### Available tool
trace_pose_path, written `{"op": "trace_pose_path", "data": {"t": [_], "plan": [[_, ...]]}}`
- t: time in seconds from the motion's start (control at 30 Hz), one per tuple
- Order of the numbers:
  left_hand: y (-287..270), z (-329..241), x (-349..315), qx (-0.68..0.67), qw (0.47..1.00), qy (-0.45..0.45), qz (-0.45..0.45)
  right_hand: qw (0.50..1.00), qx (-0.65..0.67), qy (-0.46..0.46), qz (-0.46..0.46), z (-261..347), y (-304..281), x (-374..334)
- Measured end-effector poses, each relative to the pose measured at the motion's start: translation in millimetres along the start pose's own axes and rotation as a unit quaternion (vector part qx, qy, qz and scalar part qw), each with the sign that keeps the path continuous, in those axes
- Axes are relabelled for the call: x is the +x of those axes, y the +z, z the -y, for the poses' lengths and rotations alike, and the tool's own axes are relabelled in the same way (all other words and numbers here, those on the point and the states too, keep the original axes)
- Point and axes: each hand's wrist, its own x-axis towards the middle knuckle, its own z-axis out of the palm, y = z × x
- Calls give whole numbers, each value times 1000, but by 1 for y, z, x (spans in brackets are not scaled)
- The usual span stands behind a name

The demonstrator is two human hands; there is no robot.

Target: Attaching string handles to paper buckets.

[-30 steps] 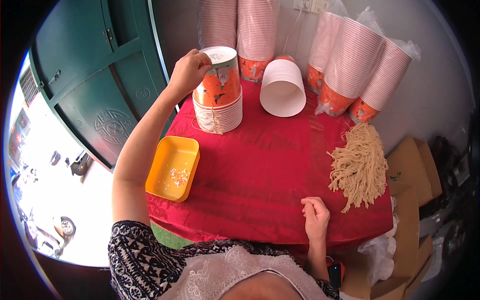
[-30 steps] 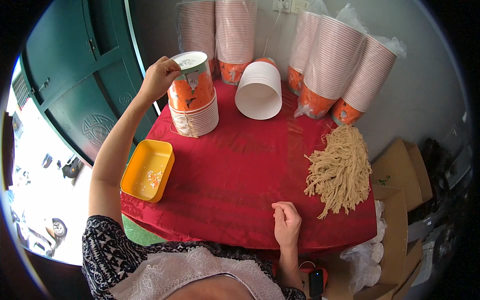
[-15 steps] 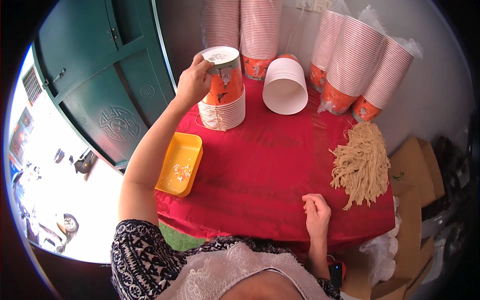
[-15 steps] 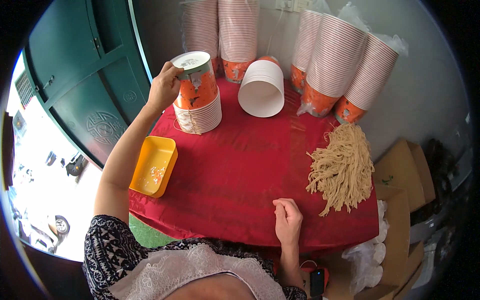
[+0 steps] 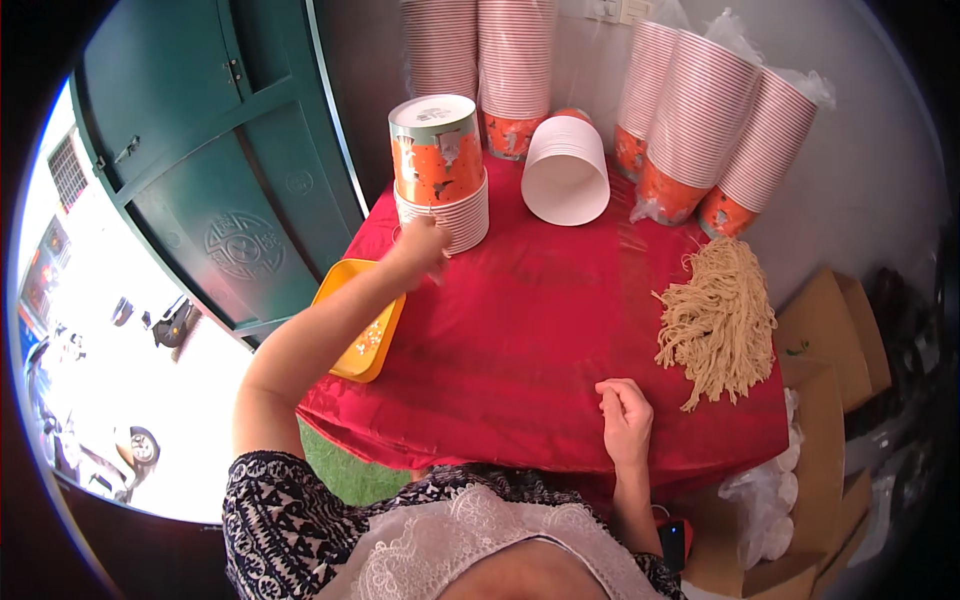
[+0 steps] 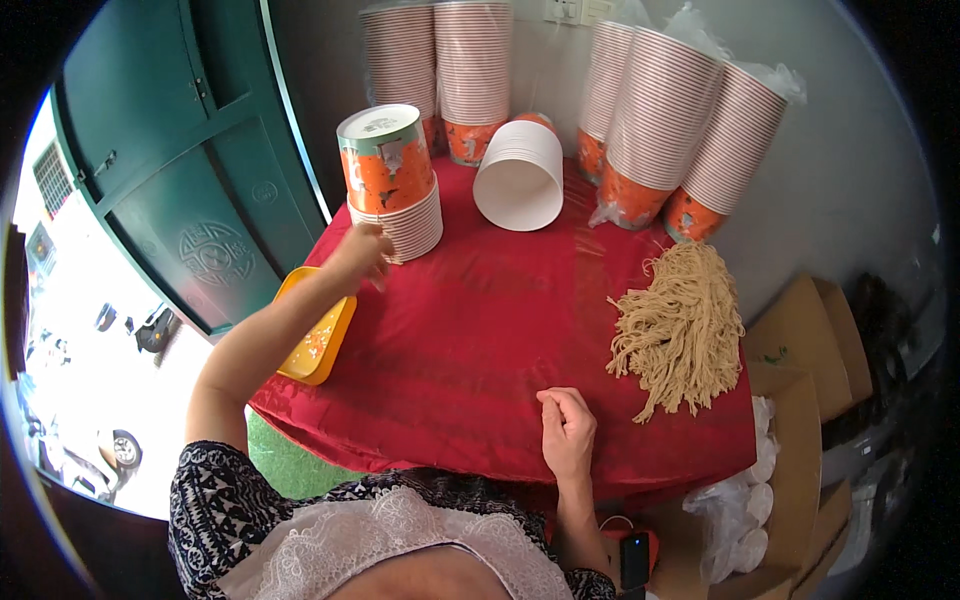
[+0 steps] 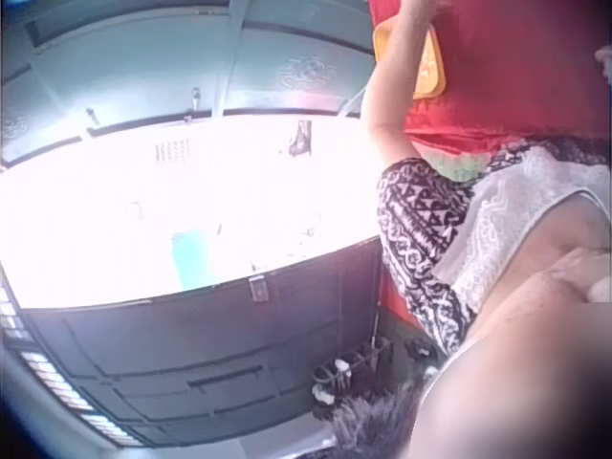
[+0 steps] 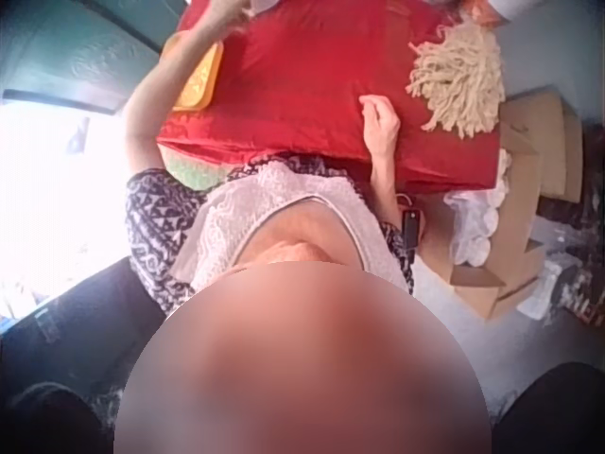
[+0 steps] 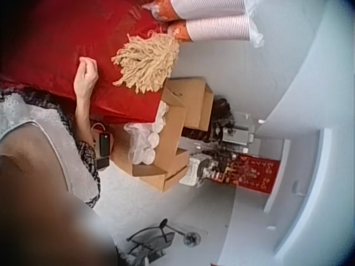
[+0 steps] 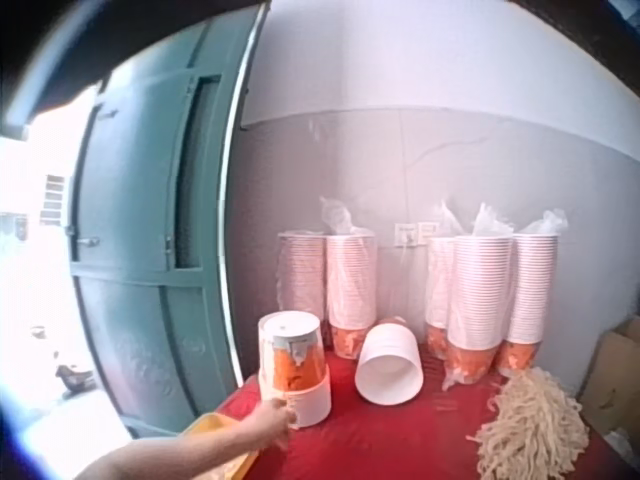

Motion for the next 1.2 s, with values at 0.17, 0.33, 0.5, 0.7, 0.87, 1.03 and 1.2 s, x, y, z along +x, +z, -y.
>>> {"op": "trace_pose_path", "data": {"t": [0.17,0.33,0.5,0.7,0.87,1.03,1.2], "plan": [[17,14,-9,-18,999,-34,4,1000,3,10,12,4,2,1],[34,10,3,-53,996,-3,-66,1000,-16,6,5,0,2,1],[47,15,11,-81,995,13,-57,1000,-21,8,4,1,2,0],[60,23,16,36,992,104,-57,1000,-22,10,8,5,3,1],[67,15,12,7,997,69,-22,1000,-22,16,4,2,1,0],[66,32,20,-7,995,93,28,1000,-24,9,10,2,4,1],[90,7,3,132,982,68,120,999,-32,7,7,4,2,0]]}}
